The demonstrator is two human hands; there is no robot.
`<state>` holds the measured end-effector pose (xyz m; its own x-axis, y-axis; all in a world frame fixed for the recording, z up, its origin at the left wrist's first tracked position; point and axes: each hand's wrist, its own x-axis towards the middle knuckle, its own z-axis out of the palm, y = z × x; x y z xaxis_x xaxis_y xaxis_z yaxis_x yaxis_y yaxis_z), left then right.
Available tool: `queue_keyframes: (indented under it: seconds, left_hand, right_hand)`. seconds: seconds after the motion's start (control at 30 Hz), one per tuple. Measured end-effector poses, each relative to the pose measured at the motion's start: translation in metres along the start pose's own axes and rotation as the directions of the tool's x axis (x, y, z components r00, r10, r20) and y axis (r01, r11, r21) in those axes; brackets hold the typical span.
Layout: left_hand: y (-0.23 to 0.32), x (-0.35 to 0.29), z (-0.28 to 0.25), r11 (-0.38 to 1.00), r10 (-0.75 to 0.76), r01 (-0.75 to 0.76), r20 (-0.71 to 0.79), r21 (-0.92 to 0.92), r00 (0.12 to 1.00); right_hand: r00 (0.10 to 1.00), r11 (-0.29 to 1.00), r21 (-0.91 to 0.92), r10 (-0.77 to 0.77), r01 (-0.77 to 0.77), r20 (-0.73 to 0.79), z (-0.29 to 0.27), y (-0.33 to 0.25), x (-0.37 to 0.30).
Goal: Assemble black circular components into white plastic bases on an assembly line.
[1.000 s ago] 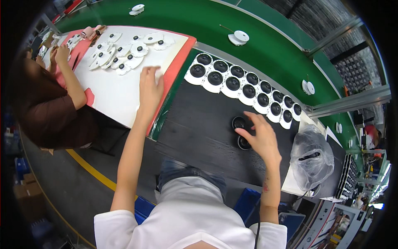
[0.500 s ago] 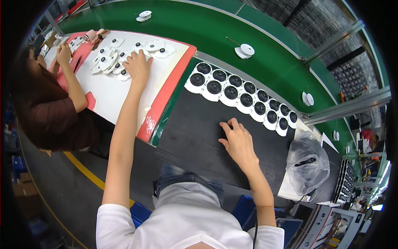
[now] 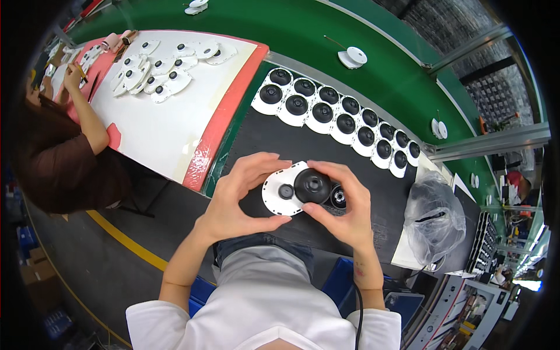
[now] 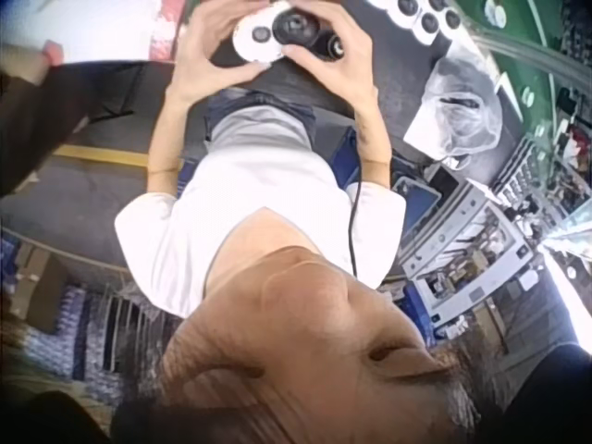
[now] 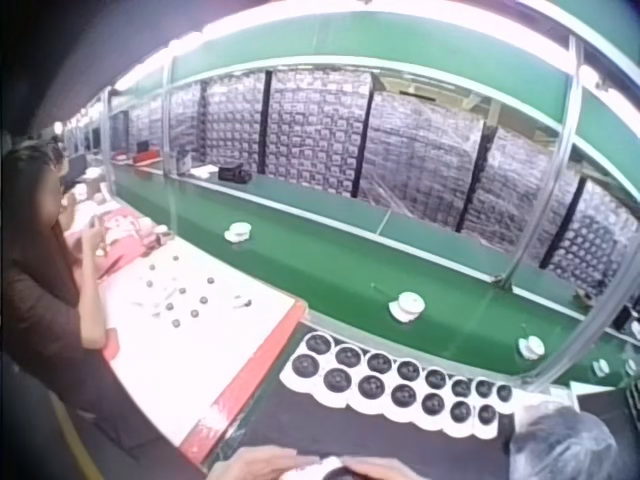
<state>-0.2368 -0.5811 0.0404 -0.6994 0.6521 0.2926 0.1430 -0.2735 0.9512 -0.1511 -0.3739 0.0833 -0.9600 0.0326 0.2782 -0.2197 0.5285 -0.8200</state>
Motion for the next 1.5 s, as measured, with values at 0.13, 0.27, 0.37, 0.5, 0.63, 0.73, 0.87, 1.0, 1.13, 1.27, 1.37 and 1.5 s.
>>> queue_keyframes:
  seconds: [0.13,0.27,0.37,0.5,0.63,0.73,0.87,1.0,1.13,1.27,1.37,1.5]
  left_hand:
    - [-0.014,-0.009,0.013,0.888,0.029,-0.094,-0.150,-0.449,0.988]
    - [-0.038,-0.008,0.047,0.861,-0.298,0.092,-0.349,-0.500,0.888]
    - [-0.041,-0.001,0.057,0.719,-0.421,0.079,-0.343,-0.691,0.840]
    - [-0.026,0.005,0.051,0.611,-0.520,0.193,-0.204,-0.768,0.829]
    - [-0.016,-0.006,0.051,0.366,-0.441,0.213,0.032,-0.906,0.897]
    - [-0.007,-0.009,0.046,0.272,-0.361,0.229,0.121,-0.935,0.925]
    - [-0.008,-0.014,0.046,0.331,-0.261,0.239,0.155,-0.913,0.953]
    - [-0.012,-0.017,0.044,0.322,-0.226,0.264,0.197,-0.909,0.954]
    - [-0.006,-0.018,0.042,0.426,-0.225,0.283,0.202,-0.859,0.953]
    - [-0.001,-0.017,0.047,0.575,-0.229,0.218,0.101,-0.788,0.968]
    - [0.001,-0.017,0.046,0.549,-0.254,0.248,0.124,-0.798,0.959]
    - [0.008,-0.017,0.039,0.309,-0.288,0.432,0.350,-0.847,0.891]
  right_hand:
    - [0.999,0.998,-0.049,0.040,-0.039,0.022,0.007,-0.012,-0.014]
    - [0.984,0.982,-0.157,0.080,-0.105,-0.159,0.024,-0.010,-0.020]
    - [0.982,0.972,-0.223,0.030,-0.072,-0.185,0.022,0.004,-0.020]
    - [0.980,0.979,-0.204,-0.026,-0.015,-0.198,0.013,0.002,-0.015]
    - [0.983,0.961,-0.234,-0.170,0.150,-0.070,0.017,0.001,-0.005]
    - [0.990,0.979,-0.179,-0.111,0.095,-0.082,0.016,-0.011,-0.010]
    - [0.984,0.974,-0.179,-0.157,0.140,-0.085,0.012,-0.015,-0.013]
    - [0.979,0.952,-0.242,-0.201,0.186,-0.041,0.003,-0.022,-0.011]
    - [0.976,0.951,-0.230,-0.217,0.205,-0.029,-0.001,-0.028,-0.012]
    - [0.988,0.974,-0.168,-0.154,0.150,-0.014,-0.002,-0.032,-0.015]
    - [0.982,0.973,-0.129,-0.191,0.191,0.010,-0.004,-0.031,-0.015]
    - [0.966,0.943,-0.212,-0.256,0.255,0.023,-0.009,-0.043,-0.013]
